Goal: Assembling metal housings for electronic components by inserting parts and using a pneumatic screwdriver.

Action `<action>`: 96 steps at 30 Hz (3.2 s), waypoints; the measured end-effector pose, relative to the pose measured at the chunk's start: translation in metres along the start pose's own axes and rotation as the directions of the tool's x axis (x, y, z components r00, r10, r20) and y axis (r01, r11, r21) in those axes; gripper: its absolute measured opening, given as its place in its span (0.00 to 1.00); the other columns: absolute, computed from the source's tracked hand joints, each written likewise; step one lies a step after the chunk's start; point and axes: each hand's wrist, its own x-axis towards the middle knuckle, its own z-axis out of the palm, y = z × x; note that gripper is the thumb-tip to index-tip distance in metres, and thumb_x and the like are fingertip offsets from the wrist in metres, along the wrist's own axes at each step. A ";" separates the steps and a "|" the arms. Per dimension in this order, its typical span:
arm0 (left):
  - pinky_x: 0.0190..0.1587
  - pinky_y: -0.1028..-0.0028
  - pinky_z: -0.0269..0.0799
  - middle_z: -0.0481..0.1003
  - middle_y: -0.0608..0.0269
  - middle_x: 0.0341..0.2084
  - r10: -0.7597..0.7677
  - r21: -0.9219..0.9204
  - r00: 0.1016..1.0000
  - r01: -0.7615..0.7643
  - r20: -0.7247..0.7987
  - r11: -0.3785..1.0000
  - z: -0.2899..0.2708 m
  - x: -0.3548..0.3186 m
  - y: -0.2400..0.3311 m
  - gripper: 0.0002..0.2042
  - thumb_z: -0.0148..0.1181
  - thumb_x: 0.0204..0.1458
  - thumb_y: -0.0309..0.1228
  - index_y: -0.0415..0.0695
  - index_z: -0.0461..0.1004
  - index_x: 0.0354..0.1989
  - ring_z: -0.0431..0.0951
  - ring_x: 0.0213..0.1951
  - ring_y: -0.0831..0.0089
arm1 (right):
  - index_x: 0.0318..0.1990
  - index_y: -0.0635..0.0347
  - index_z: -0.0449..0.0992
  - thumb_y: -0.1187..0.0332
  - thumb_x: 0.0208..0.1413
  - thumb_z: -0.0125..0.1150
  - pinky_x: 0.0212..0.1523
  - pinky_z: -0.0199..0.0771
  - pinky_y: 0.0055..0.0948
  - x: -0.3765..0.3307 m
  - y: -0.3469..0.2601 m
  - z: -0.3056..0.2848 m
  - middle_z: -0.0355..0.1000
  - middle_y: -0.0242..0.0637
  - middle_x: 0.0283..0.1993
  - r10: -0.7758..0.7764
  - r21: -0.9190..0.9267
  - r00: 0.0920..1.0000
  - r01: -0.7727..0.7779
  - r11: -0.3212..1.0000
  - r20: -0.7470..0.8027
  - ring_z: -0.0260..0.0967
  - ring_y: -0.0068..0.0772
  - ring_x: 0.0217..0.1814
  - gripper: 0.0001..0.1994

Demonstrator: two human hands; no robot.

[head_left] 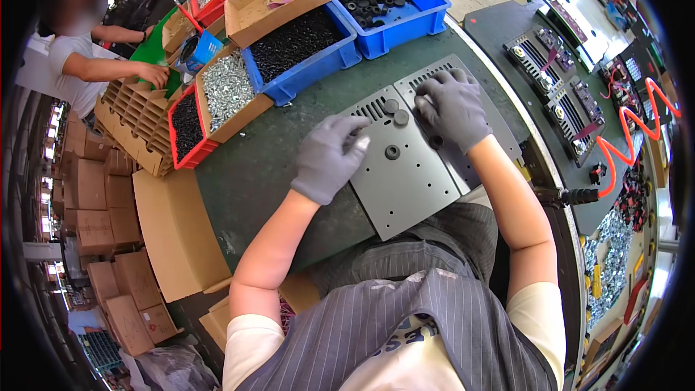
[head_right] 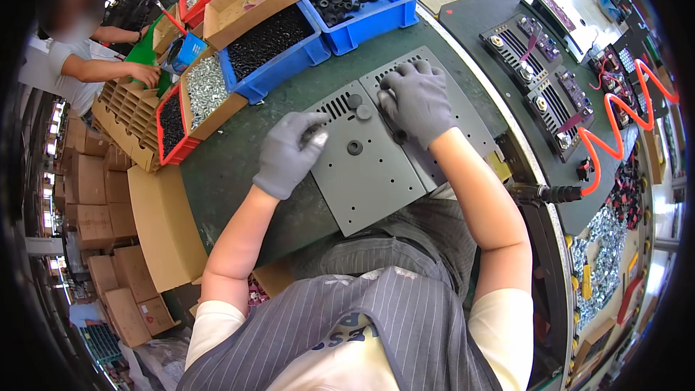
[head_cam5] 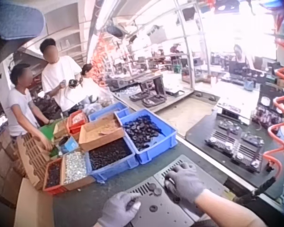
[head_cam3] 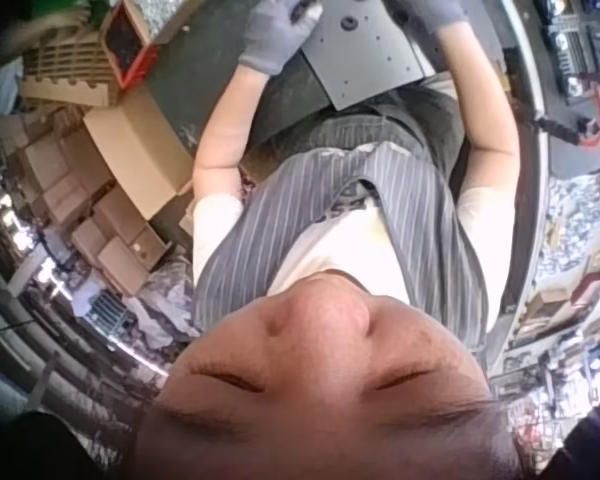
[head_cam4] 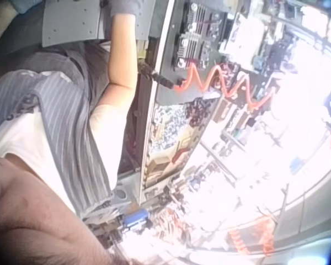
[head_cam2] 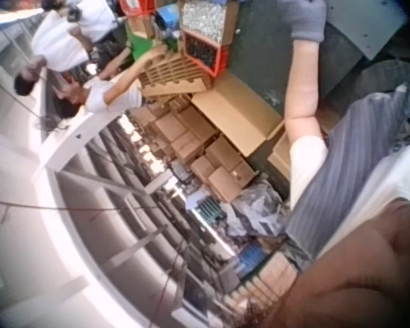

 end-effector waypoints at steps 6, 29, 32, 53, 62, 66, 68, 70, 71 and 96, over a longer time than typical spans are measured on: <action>0.40 0.64 0.69 0.72 0.58 0.31 0.228 0.267 0.971 -0.241 0.077 0.933 0.024 0.028 0.012 0.13 0.56 0.46 0.39 0.51 0.75 0.40 0.72 0.36 0.59 | 0.36 0.48 0.77 0.57 0.48 0.55 0.52 0.58 0.42 0.015 -0.006 -0.008 0.71 0.35 0.42 0.156 -0.083 0.973 -0.144 0.986 0.170 0.62 0.42 0.51 0.11; 0.56 0.66 0.62 0.67 0.45 0.51 -0.461 0.448 0.821 0.290 0.338 0.846 -0.148 0.086 -0.207 0.31 0.57 0.42 0.48 0.47 0.66 0.55 0.68 0.53 0.54 | 0.38 0.64 0.74 0.62 0.49 0.58 0.18 0.64 0.18 -0.268 0.091 -0.043 0.69 0.30 0.22 0.657 0.462 0.360 -0.887 0.021 0.662 0.66 0.21 0.20 0.14; 0.55 0.66 0.63 0.67 0.47 0.51 -0.582 0.514 0.749 0.380 0.316 0.769 -0.143 0.087 -0.183 0.30 0.56 0.42 0.47 0.45 0.66 0.55 0.68 0.53 0.55 | 0.35 0.63 0.75 0.62 0.49 0.58 0.16 0.62 0.20 -0.298 0.111 -0.045 0.66 0.27 0.18 0.849 0.577 0.415 -0.799 0.169 0.327 0.61 0.21 0.14 0.13; 0.14 0.88 0.59 0.68 0.62 0.24 -0.762 -0.946 0.586 0.305 0.276 -0.108 -0.162 0.092 -0.225 0.06 0.45 0.55 0.27 0.39 0.67 0.36 0.66 0.19 0.81 | 0.55 0.68 0.63 0.86 0.41 0.53 0.47 0.69 0.23 -0.280 0.122 -0.011 0.70 0.35 0.42 0.648 0.891 0.760 -0.329 0.312 0.053 0.69 0.26 0.42 0.27; 0.16 0.86 0.63 0.68 0.66 0.22 -0.740 -0.945 0.643 -0.073 0.199 -0.318 -0.163 0.083 -0.213 0.07 0.48 0.55 0.31 0.42 0.71 0.34 0.68 0.21 0.78 | 0.54 0.68 0.64 0.86 0.40 0.55 0.48 0.69 0.26 -0.282 0.125 0.001 0.71 0.37 0.44 0.673 0.900 0.740 -0.291 0.325 -0.004 0.69 0.27 0.44 0.28; 0.17 0.84 0.63 0.70 0.68 0.22 -0.796 -0.963 0.590 -0.112 0.133 -0.245 -0.164 0.074 -0.203 0.07 0.48 0.56 0.32 0.44 0.70 0.35 0.68 0.21 0.79 | 0.51 0.68 0.67 0.86 0.40 0.57 0.45 0.72 0.26 -0.279 0.123 0.001 0.71 0.38 0.41 0.739 0.849 0.666 -0.330 0.413 -0.100 0.71 0.28 0.40 0.25; 0.17 0.84 0.60 0.68 0.69 0.21 -0.780 -0.961 0.619 -0.144 0.097 -0.234 -0.168 0.069 -0.202 0.06 0.50 0.55 0.31 0.44 0.72 0.37 0.67 0.21 0.80 | 0.48 0.69 0.68 0.86 0.40 0.57 0.44 0.72 0.27 -0.268 0.108 -0.010 0.71 0.38 0.39 0.733 0.913 0.658 -0.173 0.370 -0.172 0.70 0.28 0.39 0.22; 0.18 0.85 0.58 0.66 0.71 0.20 -0.760 -0.969 0.648 -0.158 0.042 -0.189 -0.171 0.066 -0.175 0.07 0.54 0.54 0.31 0.45 0.72 0.39 0.64 0.20 0.81 | 0.50 0.67 0.65 0.86 0.40 0.59 0.42 0.73 0.27 -0.245 0.071 -0.055 0.70 0.39 0.39 0.742 0.860 0.626 -0.218 0.461 -0.239 0.69 0.29 0.39 0.24; 0.18 0.86 0.58 0.66 0.71 0.20 -0.692 -0.967 0.720 -0.129 0.060 -0.219 -0.174 0.058 -0.181 0.07 0.54 0.54 0.31 0.45 0.72 0.39 0.64 0.20 0.82 | 0.52 0.66 0.63 0.82 0.40 0.61 0.42 0.73 0.27 -0.238 0.063 -0.074 0.68 0.41 0.42 0.676 0.771 0.625 -0.180 0.611 -0.389 0.69 0.30 0.39 0.27; 0.12 0.90 0.58 0.69 0.64 0.27 0.009 -0.537 0.794 0.420 0.608 -0.732 0.017 -0.083 0.002 0.12 0.46 0.59 0.34 0.39 0.65 0.44 0.62 0.18 0.86 | 0.41 0.52 0.61 0.78 0.39 0.60 0.35 0.69 0.29 -0.033 -0.103 -0.086 0.60 0.33 0.32 -0.015 0.895 0.925 0.363 -0.260 -0.379 0.62 0.29 0.31 0.20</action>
